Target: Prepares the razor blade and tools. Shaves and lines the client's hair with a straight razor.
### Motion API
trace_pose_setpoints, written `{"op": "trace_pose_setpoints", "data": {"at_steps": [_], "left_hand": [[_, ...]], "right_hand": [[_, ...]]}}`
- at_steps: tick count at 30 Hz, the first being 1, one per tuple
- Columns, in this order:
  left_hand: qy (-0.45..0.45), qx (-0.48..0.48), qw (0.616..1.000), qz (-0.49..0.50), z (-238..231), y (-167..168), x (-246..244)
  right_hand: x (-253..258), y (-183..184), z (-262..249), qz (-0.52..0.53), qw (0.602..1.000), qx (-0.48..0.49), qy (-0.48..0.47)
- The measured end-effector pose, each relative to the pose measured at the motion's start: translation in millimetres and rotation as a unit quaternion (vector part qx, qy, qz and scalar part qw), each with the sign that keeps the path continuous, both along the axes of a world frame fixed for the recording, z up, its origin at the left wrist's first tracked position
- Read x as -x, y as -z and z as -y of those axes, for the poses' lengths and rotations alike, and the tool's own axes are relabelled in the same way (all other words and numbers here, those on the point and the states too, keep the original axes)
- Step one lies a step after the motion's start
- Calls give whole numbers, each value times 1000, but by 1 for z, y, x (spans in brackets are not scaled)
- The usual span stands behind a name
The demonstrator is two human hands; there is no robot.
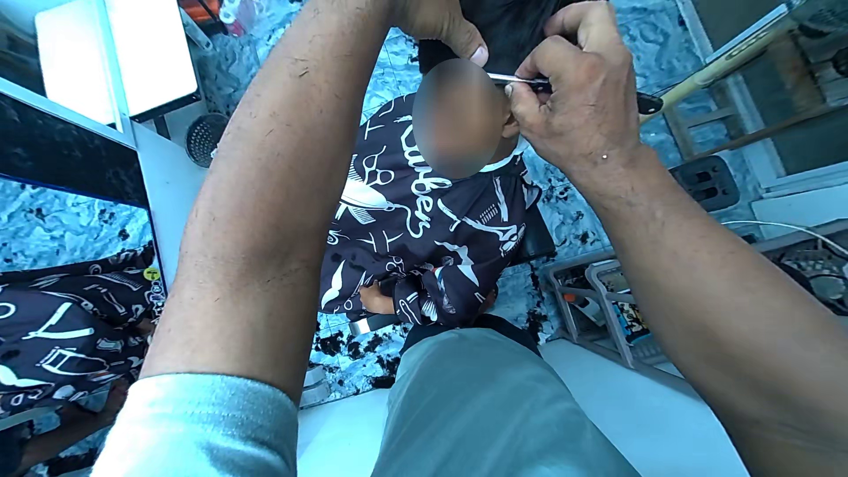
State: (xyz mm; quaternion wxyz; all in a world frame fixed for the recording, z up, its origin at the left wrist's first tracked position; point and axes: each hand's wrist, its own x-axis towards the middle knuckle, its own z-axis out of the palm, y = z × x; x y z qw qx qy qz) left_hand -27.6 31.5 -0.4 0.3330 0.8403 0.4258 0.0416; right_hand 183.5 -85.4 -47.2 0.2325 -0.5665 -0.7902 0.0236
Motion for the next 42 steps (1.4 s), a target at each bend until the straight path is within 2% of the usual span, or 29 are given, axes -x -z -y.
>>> {"op": "trace_pose_setpoints", "data": {"at_steps": [10, 17, 22, 42], "left_hand": [[-9, -9, 1000, -13, 0, 0, 1], [-24, -30, 998, -51, -2, -1, -1], [-20, -5, 1000, -16, -1, -2, 0], [-25, -15, 999, -32, -3, -3, -3]], "right_hand": [[-2, -2, 0, 15, 1000, 7, -14], [-12, 6, 2, -54, 997, -42, -28], [-14, 10, 3, -38, 998, -31, -27], [-13, 7, 0, -24, 999, -24, -18]]}}
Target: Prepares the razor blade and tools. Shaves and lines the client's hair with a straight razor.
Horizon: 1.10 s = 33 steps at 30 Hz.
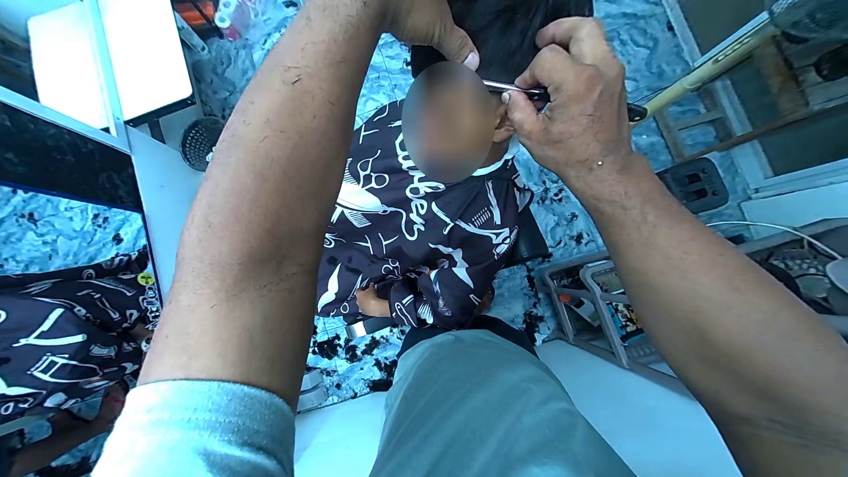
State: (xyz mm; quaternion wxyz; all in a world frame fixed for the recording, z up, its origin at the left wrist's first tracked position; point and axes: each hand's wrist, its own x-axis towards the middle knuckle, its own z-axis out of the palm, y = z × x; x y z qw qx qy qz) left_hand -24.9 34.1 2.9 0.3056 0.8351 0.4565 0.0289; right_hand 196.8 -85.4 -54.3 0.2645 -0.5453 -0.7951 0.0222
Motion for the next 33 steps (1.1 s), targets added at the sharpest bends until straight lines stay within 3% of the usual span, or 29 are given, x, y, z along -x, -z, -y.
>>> {"op": "trace_pose_setpoints", "data": {"at_steps": [10, 25, 33], "left_hand": [[17, 14, 999, 39, -4, 3, 0], [4, 8, 1000, 18, 0, -2, -2], [-15, 2, 1000, -14, 0, -4, -5]], "right_hand": [[-6, 2, -1, -15, 1000, -14, -14], [-5, 1, -1, 9, 1000, 4, -5], [-9, 4, -1, -39, 999, -17, -9]]}}
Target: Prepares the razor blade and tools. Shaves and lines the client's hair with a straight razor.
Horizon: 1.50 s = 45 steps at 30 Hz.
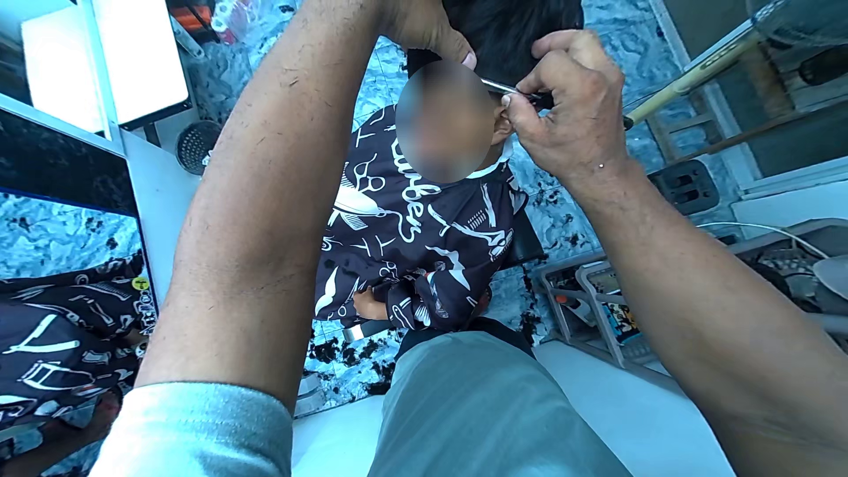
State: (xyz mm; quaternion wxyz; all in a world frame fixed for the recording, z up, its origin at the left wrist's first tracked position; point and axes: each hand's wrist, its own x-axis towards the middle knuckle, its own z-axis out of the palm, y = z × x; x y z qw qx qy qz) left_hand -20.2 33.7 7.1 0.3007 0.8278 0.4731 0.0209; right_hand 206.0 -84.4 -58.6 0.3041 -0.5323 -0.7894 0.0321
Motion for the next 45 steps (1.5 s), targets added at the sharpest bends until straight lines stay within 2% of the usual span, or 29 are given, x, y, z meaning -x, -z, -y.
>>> {"op": "trace_pose_setpoints", "data": {"at_steps": [17, 23, 40, 45], "left_hand": [[-1, 4, 1000, -11, 1, -4, -4], [-1, -4, 1000, -12, 0, -7, -4], [10, -5, 1000, -8, -1, -5, -2], [10, -2, 1000, -3, -4, -4, -2]], "right_hand": [[-4, -1, 3, 51, 999, 16, -6], [-5, 3, 1, 5, 1000, -4, -6], [-3, 0, 2, 49, 999, 13, -8], [-4, 2, -1, 2, 1000, 5, -4]]}}
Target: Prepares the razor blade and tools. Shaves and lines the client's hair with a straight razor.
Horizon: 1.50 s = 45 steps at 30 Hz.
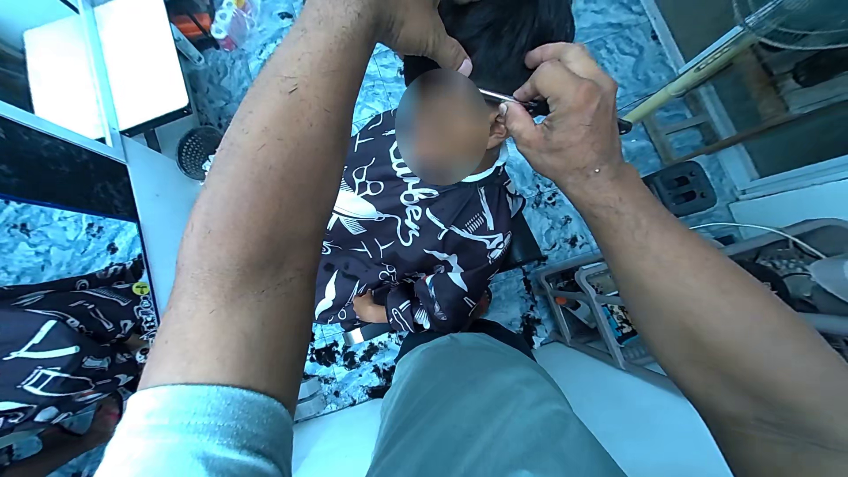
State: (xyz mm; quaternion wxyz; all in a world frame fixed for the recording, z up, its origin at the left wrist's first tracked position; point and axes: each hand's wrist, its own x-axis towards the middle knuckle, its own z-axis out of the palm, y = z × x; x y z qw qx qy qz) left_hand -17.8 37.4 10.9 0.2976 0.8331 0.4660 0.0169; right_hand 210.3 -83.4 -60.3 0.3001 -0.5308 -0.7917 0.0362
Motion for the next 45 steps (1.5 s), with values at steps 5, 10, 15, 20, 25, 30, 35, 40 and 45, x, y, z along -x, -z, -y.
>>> {"op": "trace_pose_setpoints", "data": {"at_steps": [5, 10, 15, 20, 25, 30, 35, 40, 45], "left_hand": [[1, 2, 1000, 2, 3, -2, -1], [-1, 1, 1000, -1, 1, -1, -2], [-5, 0, 1000, -5, 2, -2, -2], [-8, -4, 1000, -1, 3, -2, -3], [-2, -8, 1000, -1, 4, -5, -4], [-6, -7, 1000, 2, 6, -5, -5], [2, -9, 1000, -3, 2, -3, -5], [-5, -1, 1000, 2, 2, -3, -5], [-4, -3, 1000, 4, 1, -4, -7]], "right_hand": [[1, -2, 0, 14, 1000, 6, 5], [1, -2, 1, 23, 1000, 2, 8], [0, -2, 2, 37, 999, 3, 5], [-4, 0, 5, 48, 999, 12, -8], [-2, 0, 3, 2, 1000, 1, 0], [-2, 0, 3, 13, 1000, 9, 3], [-4, 0, 3, 31, 999, 9, -1], [-9, 5, 8, 66, 998, 13, -17], [-9, 6, 5, 17, 1000, 12, -7]]}}
